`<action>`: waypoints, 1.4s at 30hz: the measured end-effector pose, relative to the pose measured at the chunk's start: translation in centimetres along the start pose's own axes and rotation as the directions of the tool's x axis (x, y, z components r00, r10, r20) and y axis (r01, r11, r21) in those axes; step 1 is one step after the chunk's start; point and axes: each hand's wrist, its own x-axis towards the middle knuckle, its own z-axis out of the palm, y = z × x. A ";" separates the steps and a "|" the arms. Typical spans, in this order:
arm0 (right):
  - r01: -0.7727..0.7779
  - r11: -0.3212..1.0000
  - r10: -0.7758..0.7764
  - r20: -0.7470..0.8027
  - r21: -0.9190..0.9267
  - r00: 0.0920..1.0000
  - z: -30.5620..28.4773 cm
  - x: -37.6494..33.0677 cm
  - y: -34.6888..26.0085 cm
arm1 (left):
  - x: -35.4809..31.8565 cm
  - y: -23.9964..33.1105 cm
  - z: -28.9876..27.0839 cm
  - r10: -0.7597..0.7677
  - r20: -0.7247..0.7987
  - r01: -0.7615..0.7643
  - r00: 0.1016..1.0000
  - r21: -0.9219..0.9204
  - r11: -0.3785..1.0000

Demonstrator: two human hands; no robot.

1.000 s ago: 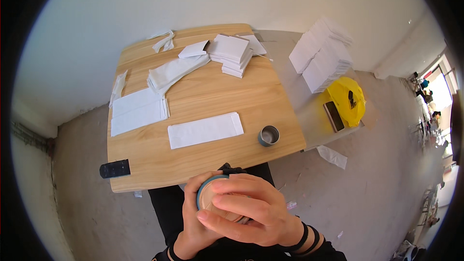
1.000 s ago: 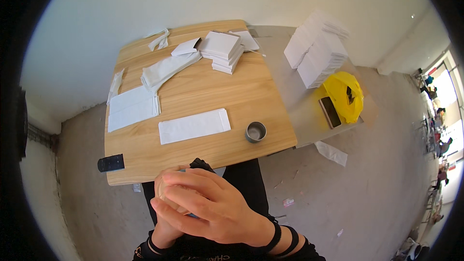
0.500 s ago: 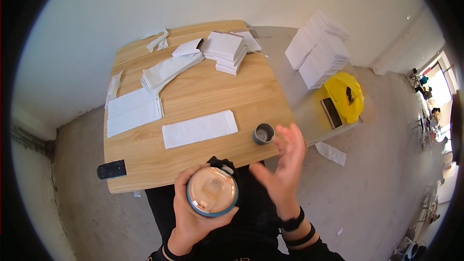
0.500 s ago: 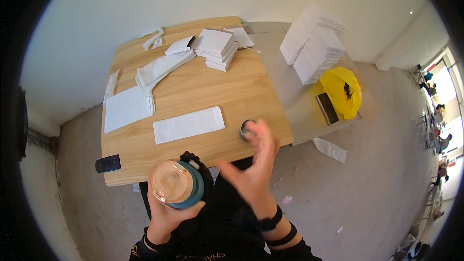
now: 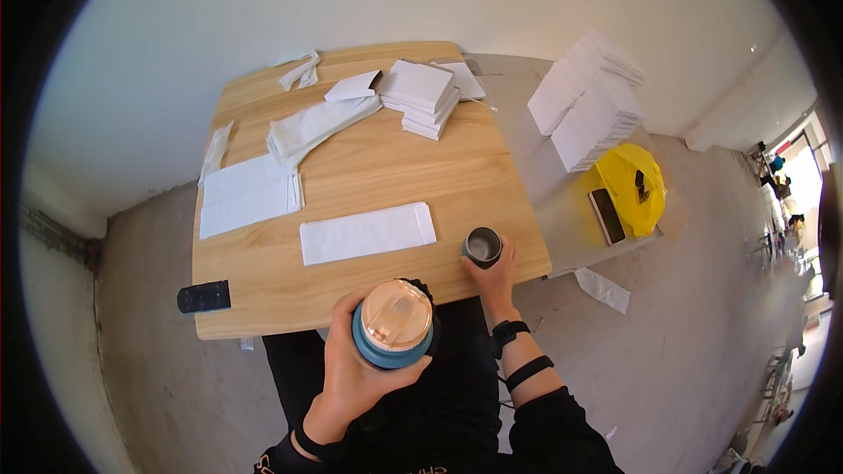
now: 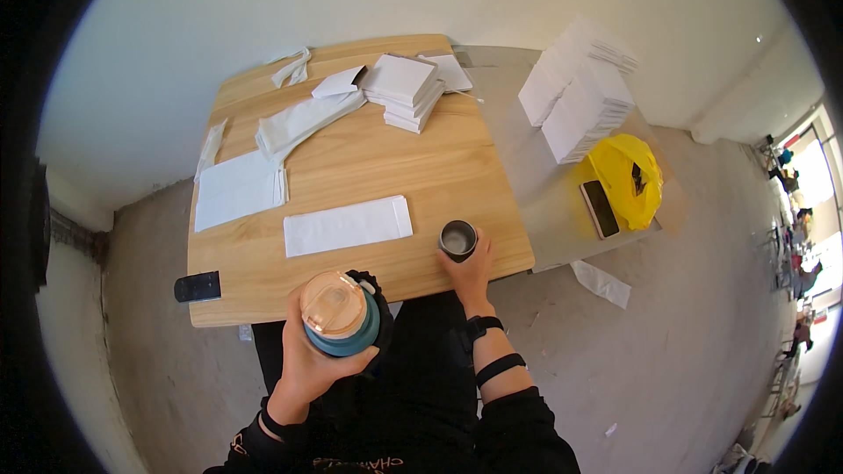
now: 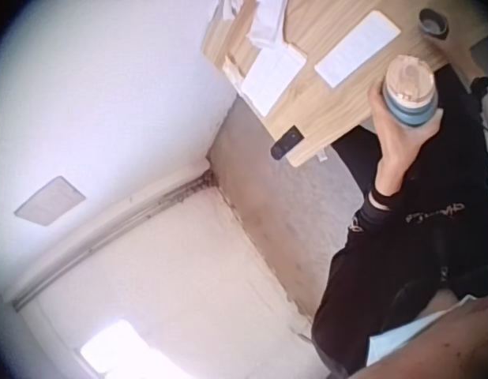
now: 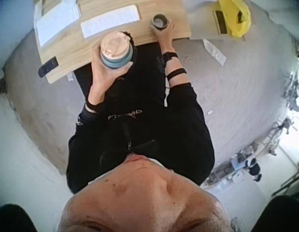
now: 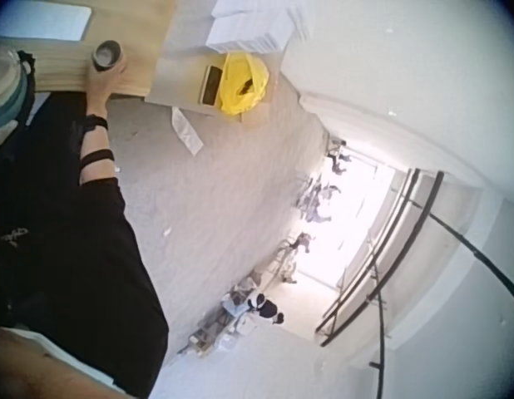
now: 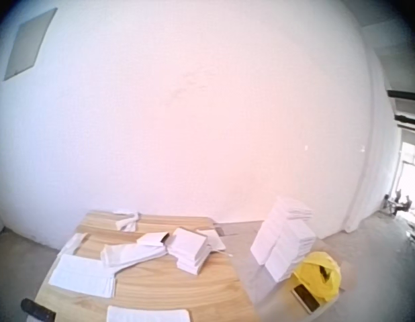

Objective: Folding white paper sheets or liners and stacking them on a wooden table.

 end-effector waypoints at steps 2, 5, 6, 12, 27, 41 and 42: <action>-0.029 0.997 0.027 0.031 0.067 0.999 -1.6 0.5 -0.6 | 0.3 -0.2 0.5 -0.010 0.026 0.010 1.000 0.017 1.000; 0.015 0.981 -0.062 0.239 0.192 0.969 -4.9 1.6 -5.9 | 0.2 -1.4 0.2 -0.034 0.034 0.031 0.999 0.076 0.997; 0.076 0.970 -0.161 0.377 0.231 0.912 -6.9 2.0 -8.4 | 0.4 -1.6 0.3 -0.031 0.035 0.028 0.999 0.072 0.997; 0.298 0.941 -0.317 0.722 0.159 0.615 -16.4 3.9 -18.7 | 0.7 -1.5 2.1 -0.015 0.170 -0.019 0.985 0.197 0.980; 0.542 0.839 -0.203 0.905 -0.037 0.374 -18.3 3.8 -21.6 | 0.7 -0.7 5.8 0.089 0.348 -0.149 0.933 0.149 0.978; 0.477 0.836 0.095 0.928 -0.271 0.361 -17.5 2.7 -21.7 | 0.1 -1.5 6.0 0.102 0.328 -0.154 0.939 0.136 0.979; 0.486 0.832 0.066 0.918 -0.267 0.391 -17.5 2.5 -21.7 | 0.1 -1.5 5.9 0.101 0.328 -0.153 0.939 0.137 0.979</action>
